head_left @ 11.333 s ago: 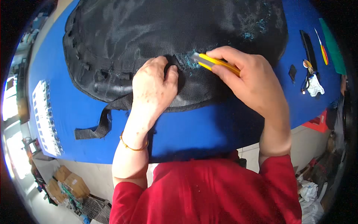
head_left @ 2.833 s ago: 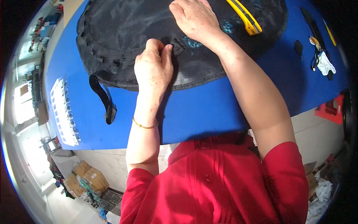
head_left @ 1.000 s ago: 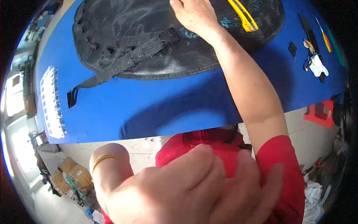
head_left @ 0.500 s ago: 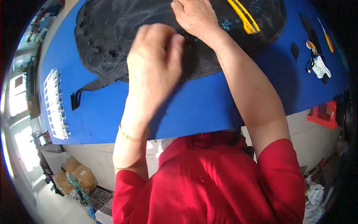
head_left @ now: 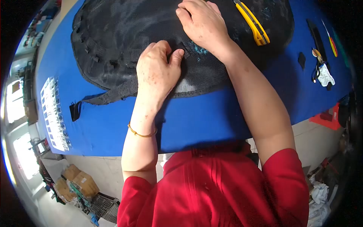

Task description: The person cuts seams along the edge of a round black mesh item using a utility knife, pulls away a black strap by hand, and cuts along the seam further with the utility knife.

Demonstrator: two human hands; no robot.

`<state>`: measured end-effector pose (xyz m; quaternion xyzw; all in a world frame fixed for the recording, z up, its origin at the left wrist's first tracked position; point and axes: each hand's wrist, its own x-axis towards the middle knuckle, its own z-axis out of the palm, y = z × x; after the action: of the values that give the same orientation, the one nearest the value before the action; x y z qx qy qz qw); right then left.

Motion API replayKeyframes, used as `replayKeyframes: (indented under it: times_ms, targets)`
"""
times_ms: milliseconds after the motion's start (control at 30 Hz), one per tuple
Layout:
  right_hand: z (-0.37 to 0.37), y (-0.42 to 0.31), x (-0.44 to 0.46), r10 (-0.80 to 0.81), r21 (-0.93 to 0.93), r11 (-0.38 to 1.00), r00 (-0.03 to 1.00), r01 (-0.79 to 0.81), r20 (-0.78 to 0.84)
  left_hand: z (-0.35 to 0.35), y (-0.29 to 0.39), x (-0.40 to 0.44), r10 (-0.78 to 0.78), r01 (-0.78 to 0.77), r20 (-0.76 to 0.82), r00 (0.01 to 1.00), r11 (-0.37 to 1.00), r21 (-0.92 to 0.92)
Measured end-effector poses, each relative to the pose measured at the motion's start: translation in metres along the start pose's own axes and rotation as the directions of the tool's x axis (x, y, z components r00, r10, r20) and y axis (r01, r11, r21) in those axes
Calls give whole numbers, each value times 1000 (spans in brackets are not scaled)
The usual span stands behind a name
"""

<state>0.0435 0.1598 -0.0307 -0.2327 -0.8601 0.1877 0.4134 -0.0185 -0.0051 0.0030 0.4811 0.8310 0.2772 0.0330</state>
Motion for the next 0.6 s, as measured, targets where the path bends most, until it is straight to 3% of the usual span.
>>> replayKeyframes:
  times_ms: [167, 233, 300, 333, 600]
  targets:
    - [4, 5, -2, -13, -30, 999, 1000, 13, -11, -9, 8, 3, -143, 143, 98, 985, 990, 9]
    - [12, 22, -7, -39, -65, 997, 994, 46, 103, -9, 8, 2, -162, 163, 115, 980, 987, -6]
    - [12, 22, -8, -39, -49, 998, 995, 44, 90, -4, 3, 1, -128, 128, 72, 989, 992, 5]
    - [18, 23, -7, -108, -92, 990, 994, 105, -31, -2, 0, 1, -121, 122, 78, 990, 992, -7]
    - [16, 24, -7, -52, -134, 989, 994, 64, 91, 10, -7, -1, -28, 27, -9, 1000, 999, -37]
